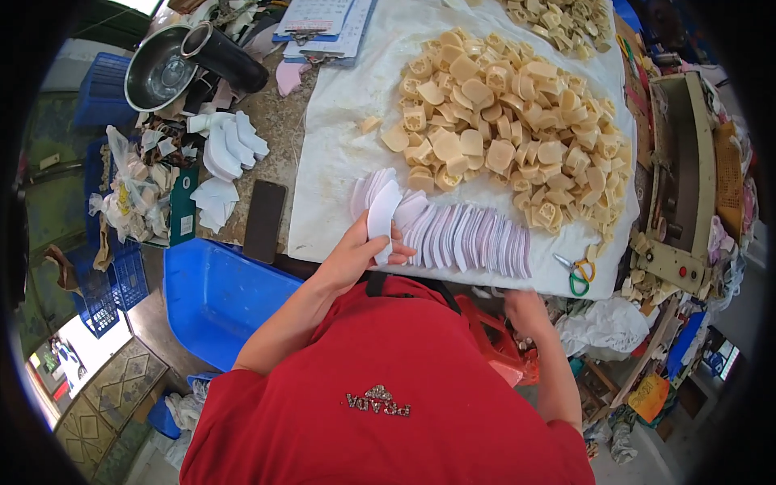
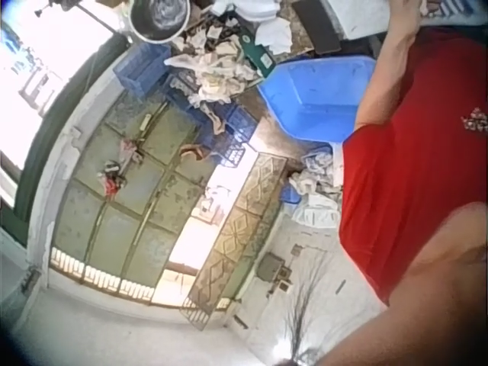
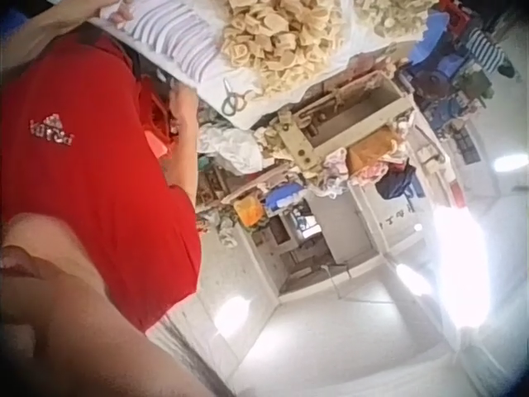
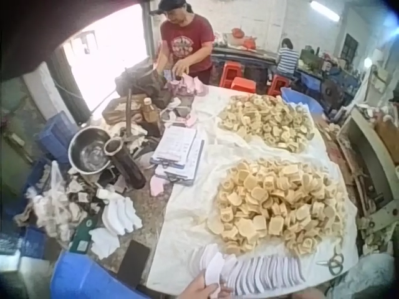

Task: The person is sorting and counting pink and white striped shoe components on a workbench in a factory setting.

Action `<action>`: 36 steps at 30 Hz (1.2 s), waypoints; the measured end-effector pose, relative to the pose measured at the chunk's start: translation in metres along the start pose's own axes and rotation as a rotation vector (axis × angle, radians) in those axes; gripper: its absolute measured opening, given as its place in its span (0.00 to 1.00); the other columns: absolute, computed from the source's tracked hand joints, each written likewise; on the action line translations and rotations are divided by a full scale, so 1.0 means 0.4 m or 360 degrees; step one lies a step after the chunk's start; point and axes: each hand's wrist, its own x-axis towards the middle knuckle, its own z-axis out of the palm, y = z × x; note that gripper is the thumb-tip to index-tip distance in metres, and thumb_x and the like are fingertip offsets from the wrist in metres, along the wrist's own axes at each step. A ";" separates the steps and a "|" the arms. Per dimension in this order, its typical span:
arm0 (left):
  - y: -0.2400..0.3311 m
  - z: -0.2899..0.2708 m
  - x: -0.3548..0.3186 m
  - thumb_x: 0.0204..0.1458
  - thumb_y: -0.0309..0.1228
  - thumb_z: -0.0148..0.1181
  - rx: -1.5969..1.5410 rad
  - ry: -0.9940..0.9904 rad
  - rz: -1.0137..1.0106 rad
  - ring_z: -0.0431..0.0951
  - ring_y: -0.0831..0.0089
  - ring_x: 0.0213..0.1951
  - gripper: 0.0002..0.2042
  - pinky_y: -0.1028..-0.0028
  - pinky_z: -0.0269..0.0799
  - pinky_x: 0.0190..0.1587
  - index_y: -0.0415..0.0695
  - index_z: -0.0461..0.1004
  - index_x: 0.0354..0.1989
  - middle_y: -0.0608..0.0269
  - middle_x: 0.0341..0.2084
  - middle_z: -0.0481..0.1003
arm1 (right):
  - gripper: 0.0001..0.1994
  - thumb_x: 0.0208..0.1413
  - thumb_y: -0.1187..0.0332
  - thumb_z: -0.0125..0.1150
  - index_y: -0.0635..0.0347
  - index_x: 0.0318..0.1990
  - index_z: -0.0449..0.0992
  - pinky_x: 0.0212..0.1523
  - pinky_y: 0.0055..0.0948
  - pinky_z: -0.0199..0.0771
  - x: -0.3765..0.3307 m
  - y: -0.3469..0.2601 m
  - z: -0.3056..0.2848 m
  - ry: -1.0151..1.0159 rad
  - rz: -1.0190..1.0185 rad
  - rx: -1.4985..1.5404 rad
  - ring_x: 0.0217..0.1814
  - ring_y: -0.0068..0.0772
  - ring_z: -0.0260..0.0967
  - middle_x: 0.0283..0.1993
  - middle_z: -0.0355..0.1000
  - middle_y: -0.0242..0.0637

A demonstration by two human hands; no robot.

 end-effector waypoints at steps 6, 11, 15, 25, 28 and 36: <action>-0.054 0.037 0.064 0.53 0.24 0.43 0.0312 0.0244 0.0143 0.74 0.62 0.42 0.14 0.69 0.70 0.42 0.37 0.55 0.48 0.53 0.42 0.65 | 0.16 0.53 0.68 0.57 0.68 0.46 0.66 0.39 0.24 0.67 0.299 -0.429 -0.152 0.0384 -0.0295 0.2088 0.38 0.26 0.68 0.36 0.72 0.38; -0.062 -0.050 0.075 0.50 0.29 0.49 0.1038 0.0411 0.0220 0.70 0.56 0.44 0.17 0.65 0.64 0.48 0.35 0.61 0.48 0.47 0.43 0.67 | 0.16 0.50 0.72 0.61 0.67 0.44 0.65 0.37 0.22 0.68 0.402 -0.509 -0.130 0.0412 -0.0062 0.2156 0.36 0.23 0.67 0.35 0.71 0.37; -0.134 -0.163 0.087 0.47 0.31 0.52 0.1367 0.0961 0.0425 0.70 0.54 0.42 0.22 0.66 0.64 0.49 0.33 0.63 0.51 0.44 0.39 0.69 | 0.18 0.48 0.75 0.61 0.66 0.46 0.63 0.36 0.22 0.68 0.453 -0.517 -0.080 0.0583 0.0099 0.2151 0.34 0.22 0.66 0.34 0.69 0.35; -0.154 -0.224 0.162 0.44 0.32 0.55 0.0724 0.0926 -0.0091 0.72 0.55 0.42 0.24 0.65 0.66 0.46 0.33 0.64 0.51 0.42 0.39 0.70 | 0.17 0.49 0.73 0.56 0.69 0.47 0.64 0.47 0.31 0.70 0.459 -0.506 -0.060 0.0659 -0.0032 0.1213 0.44 0.41 0.70 0.44 0.70 0.49; -0.181 -0.202 0.152 0.47 0.27 0.52 0.1281 0.1193 0.0321 0.72 0.71 0.38 0.19 0.75 0.66 0.44 0.32 0.65 0.49 0.55 0.36 0.73 | 0.18 0.49 0.72 0.56 0.69 0.48 0.63 0.45 0.31 0.70 0.445 -0.521 -0.081 0.0583 0.0010 0.1295 0.43 0.39 0.71 0.43 0.70 0.48; -0.036 -0.256 0.145 0.47 0.26 0.49 0.1165 0.1096 0.0612 0.73 0.54 0.43 0.16 0.65 0.66 0.48 0.36 0.67 0.46 0.46 0.39 0.72 | 0.21 0.50 0.75 0.56 0.68 0.51 0.58 0.48 0.28 0.67 0.513 -0.563 -0.060 0.0508 -0.0031 0.1932 0.47 0.35 0.67 0.47 0.65 0.46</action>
